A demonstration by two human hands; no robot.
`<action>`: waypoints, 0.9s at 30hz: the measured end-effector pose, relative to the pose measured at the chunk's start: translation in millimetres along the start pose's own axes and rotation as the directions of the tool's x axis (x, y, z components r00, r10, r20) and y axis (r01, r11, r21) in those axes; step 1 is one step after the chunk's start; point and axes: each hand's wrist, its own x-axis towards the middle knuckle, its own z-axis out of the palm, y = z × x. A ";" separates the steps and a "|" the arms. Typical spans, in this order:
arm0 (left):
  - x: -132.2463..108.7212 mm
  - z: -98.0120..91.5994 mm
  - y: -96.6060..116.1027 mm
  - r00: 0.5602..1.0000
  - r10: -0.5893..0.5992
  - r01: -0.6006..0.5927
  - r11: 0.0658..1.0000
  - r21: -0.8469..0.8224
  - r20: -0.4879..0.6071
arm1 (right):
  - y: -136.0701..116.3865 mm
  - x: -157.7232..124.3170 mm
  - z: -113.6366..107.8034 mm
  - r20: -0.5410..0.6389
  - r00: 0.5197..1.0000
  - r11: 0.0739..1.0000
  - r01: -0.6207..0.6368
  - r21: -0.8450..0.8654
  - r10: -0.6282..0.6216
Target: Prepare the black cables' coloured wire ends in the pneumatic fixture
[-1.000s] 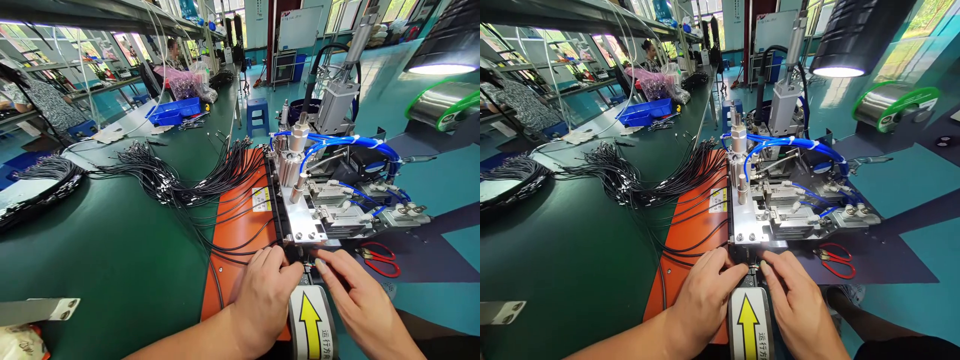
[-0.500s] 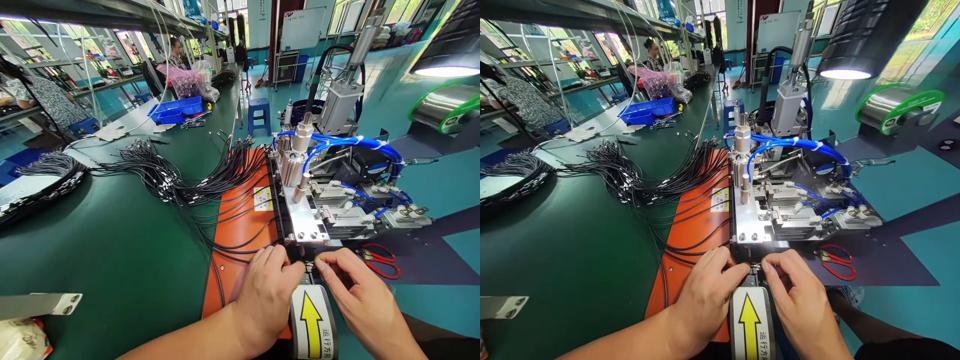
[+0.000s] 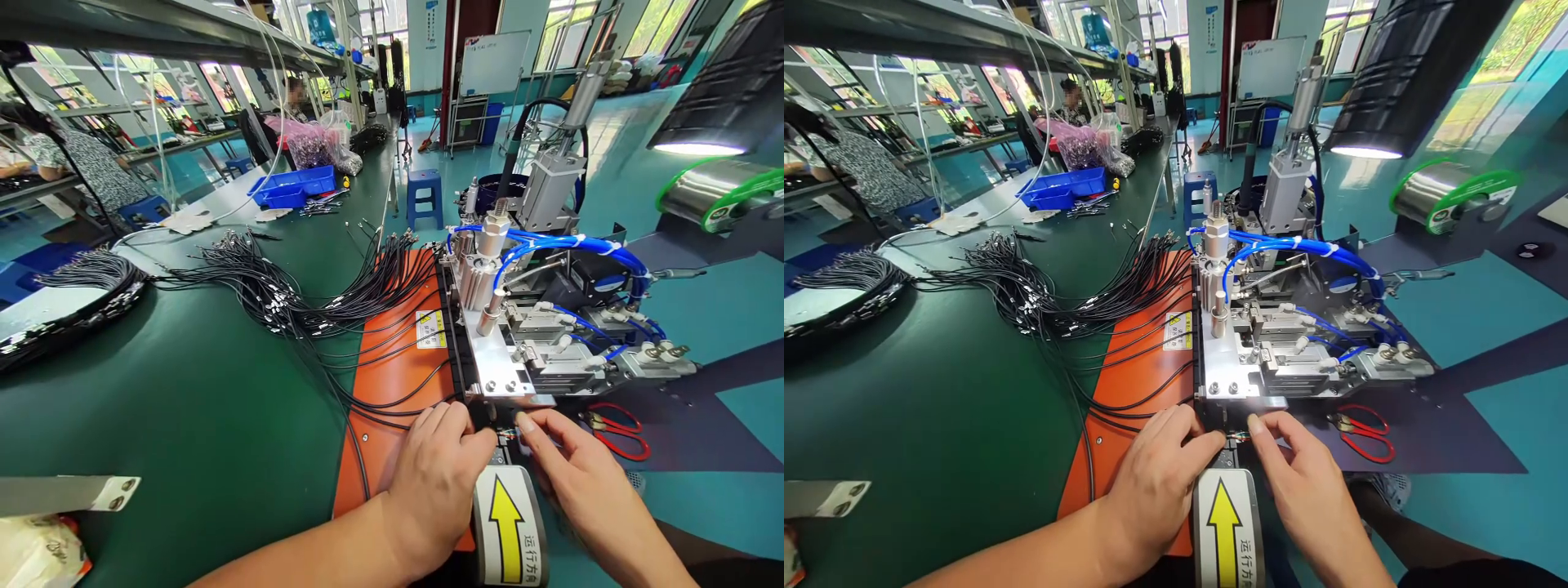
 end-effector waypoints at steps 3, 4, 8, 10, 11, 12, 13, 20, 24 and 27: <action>-0.1 -1.2 0.7 1.000 0.006 -0.006 1.000 0.016 -0.009 | -2.1 -2.4 4.2 -0.002 1.000 1.000 0.017 0.016 -0.017; 0.1 -1.6 1.0 1.000 0.009 -0.009 1.000 0.021 -0.014 | -1.7 -3.0 6.0 -0.013 0.999 0.999 0.035 0.010 -0.035; 1.6 -4.1 2.1 0.999 0.045 -0.043 0.997 0.057 -0.026 | 3.5 -3.4 13.5 -0.055 0.995 0.996 0.080 -0.044 -0.082; 2.0 -6.7 2.7 0.999 0.049 -0.048 0.995 0.091 -0.014 | 5.7 -2.6 16.7 -0.064 0.992 0.992 0.105 -0.067 -0.109; 2.0 -8.2 2.9 0.999 0.049 -0.048 0.993 0.104 -0.007 | 6.3 -2.2 18.0 -0.065 0.991 0.990 0.116 -0.075 -0.120; 1.7 -9.7 2.9 0.999 0.050 -0.049 0.992 0.113 -0.004 | 6.7 -1.9 19.1 -0.066 0.989 0.989 0.124 -0.083 -0.129; 1.3 -11.0 2.7 0.999 0.054 -0.053 0.992 0.118 -0.004 | 6.9 -1.7 19.9 -0.067 0.988 0.987 0.130 -0.091 -0.136; -2.3 -11.9 -2.2 0.998 0.060 -0.055 0.984 0.170 -0.024 | 10.5 2.0 22.6 -0.078 0.987 0.987 0.135 -0.091 -0.142; -2.5 -12.1 -2.8 0.999 0.048 -0.043 0.981 0.190 -0.024 | 11.7 2.8 24.9 -0.078 0.989 0.992 0.121 -0.039 -0.124; -2.4 -12.0 -3.5 0.998 0.056 -0.052 0.981 0.188 -0.015 | 9.3 1.5 25.3 -0.066 0.993 0.995 0.104 0.009 -0.103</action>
